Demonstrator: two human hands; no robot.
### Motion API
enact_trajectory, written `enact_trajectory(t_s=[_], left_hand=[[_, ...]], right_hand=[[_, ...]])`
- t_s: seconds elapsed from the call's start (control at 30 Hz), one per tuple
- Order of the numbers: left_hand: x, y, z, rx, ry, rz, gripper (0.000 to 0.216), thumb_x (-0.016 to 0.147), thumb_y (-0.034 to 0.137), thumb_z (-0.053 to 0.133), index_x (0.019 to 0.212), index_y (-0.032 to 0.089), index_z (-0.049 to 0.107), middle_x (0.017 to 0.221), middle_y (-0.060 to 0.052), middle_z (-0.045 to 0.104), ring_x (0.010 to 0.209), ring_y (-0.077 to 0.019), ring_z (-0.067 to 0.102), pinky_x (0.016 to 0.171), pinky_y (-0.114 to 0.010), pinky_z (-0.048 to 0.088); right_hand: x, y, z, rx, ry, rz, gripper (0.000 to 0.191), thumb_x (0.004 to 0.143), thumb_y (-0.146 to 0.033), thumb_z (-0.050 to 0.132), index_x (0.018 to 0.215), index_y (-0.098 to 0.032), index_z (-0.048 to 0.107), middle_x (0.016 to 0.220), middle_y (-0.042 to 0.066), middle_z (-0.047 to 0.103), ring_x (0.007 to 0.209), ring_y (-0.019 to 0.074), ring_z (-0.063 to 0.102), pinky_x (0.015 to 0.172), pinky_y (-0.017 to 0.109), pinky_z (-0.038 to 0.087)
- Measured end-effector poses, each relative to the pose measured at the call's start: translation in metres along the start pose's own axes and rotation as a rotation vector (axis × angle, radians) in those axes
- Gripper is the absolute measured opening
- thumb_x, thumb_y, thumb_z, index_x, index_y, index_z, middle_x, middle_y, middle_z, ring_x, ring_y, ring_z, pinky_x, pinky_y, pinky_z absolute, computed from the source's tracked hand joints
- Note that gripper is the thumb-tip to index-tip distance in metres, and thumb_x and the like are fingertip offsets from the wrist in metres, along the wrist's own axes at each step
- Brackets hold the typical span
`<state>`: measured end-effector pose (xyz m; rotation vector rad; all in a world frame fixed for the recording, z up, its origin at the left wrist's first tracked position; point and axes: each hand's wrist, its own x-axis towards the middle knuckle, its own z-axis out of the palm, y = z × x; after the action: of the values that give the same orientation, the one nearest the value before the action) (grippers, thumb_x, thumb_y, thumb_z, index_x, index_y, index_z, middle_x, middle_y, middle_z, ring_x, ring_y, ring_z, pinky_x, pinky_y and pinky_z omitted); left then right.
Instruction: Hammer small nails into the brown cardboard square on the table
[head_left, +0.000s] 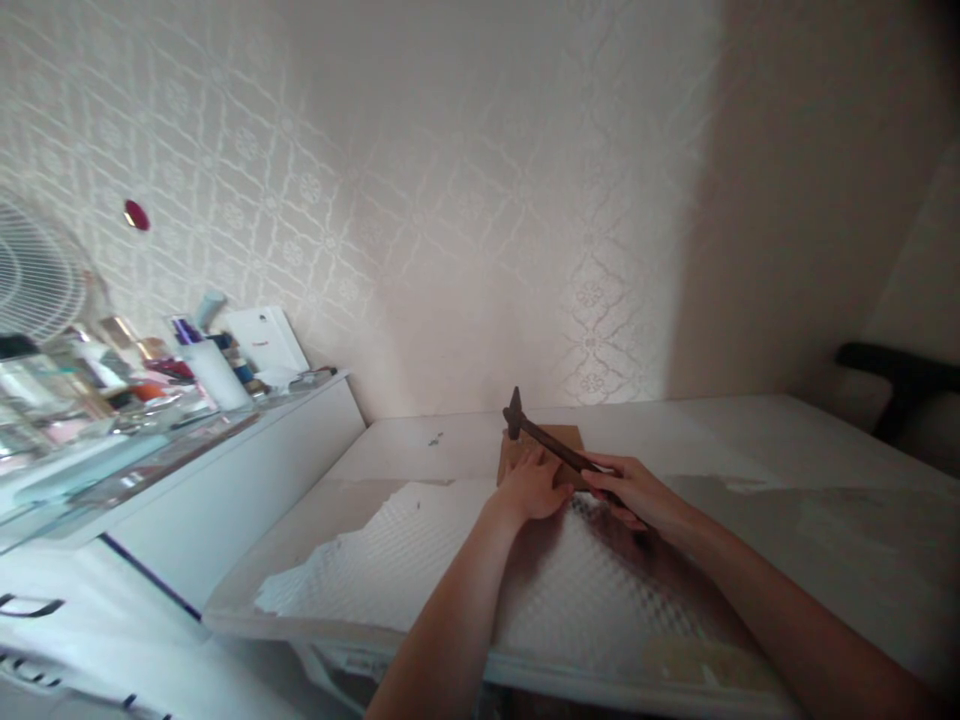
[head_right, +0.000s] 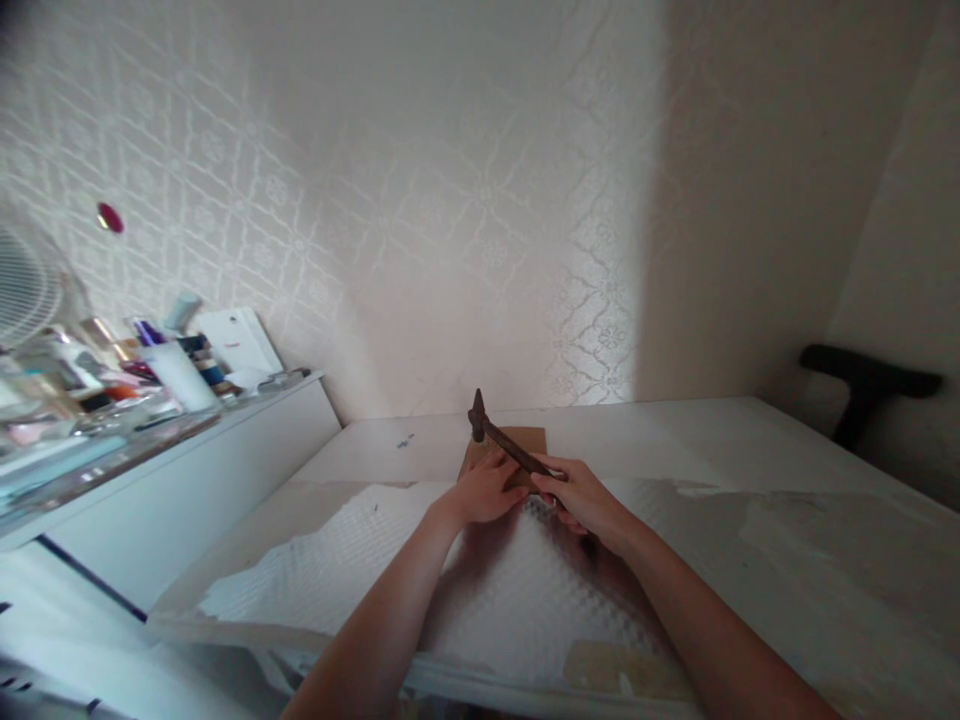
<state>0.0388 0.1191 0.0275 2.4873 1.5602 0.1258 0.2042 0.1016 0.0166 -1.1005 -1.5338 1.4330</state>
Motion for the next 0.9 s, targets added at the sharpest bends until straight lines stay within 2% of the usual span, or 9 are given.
enact_trajectory(t_s=[0.23, 0.43, 0.6, 0.9], left_hand=[[0.001, -0.002, 0.001, 0.012, 0.007, 0.003, 0.054, 0.079, 0.047, 0.036, 0.128, 0.025, 0.031, 0.136, -0.007, 0.025, 0.124, -0.0308, 0.020, 0.096, -0.050, 0.023], [0.001, -0.002, 0.002, 0.027, -0.013, -0.012, 0.060, 0.080, 0.051, 0.032, 0.132, 0.022, 0.024, 0.139, -0.011, 0.020, 0.126, -0.0300, 0.015, 0.097, -0.052, 0.018], [0.000, -0.001, 0.000, 0.034, -0.039, -0.033, 0.062, 0.080, 0.052, 0.030, 0.132, 0.019, 0.026, 0.140, -0.012, 0.018, 0.127, -0.0300, 0.013, 0.098, -0.051, 0.017], [0.000, 0.000, 0.000, 0.029, -0.041, -0.038, 0.063, 0.080, 0.053, 0.031, 0.132, 0.020, 0.024, 0.140, -0.012, 0.017, 0.127, -0.0292, 0.013, 0.098, -0.051, 0.017]], right_hand=[[-0.002, -0.002, 0.000, -0.003, -0.015, -0.004, 0.053, 0.075, -0.036, 0.049, 0.125, -0.021, 0.040, 0.051, -0.009, 0.038, 0.027, 0.0009, 0.024, 0.024, 0.015, 0.015], [-0.005, -0.006, -0.003, 0.020, 0.021, -0.023, 0.052, 0.074, -0.035, 0.050, 0.124, -0.021, 0.043, 0.054, -0.007, 0.041, 0.028, 0.0008, 0.026, 0.025, 0.015, 0.016], [-0.006, -0.008, -0.006, -0.014, 0.068, 0.050, 0.054, 0.073, -0.032, 0.051, 0.125, -0.021, 0.042, 0.051, -0.007, 0.043, 0.027, 0.0012, 0.026, 0.025, 0.015, 0.015], [-0.006, -0.011, -0.007, -0.013, 0.090, 0.072, 0.053, 0.071, -0.030, 0.053, 0.123, -0.020, 0.045, 0.050, -0.006, 0.045, 0.027, 0.0014, 0.025, 0.025, 0.015, 0.016]])
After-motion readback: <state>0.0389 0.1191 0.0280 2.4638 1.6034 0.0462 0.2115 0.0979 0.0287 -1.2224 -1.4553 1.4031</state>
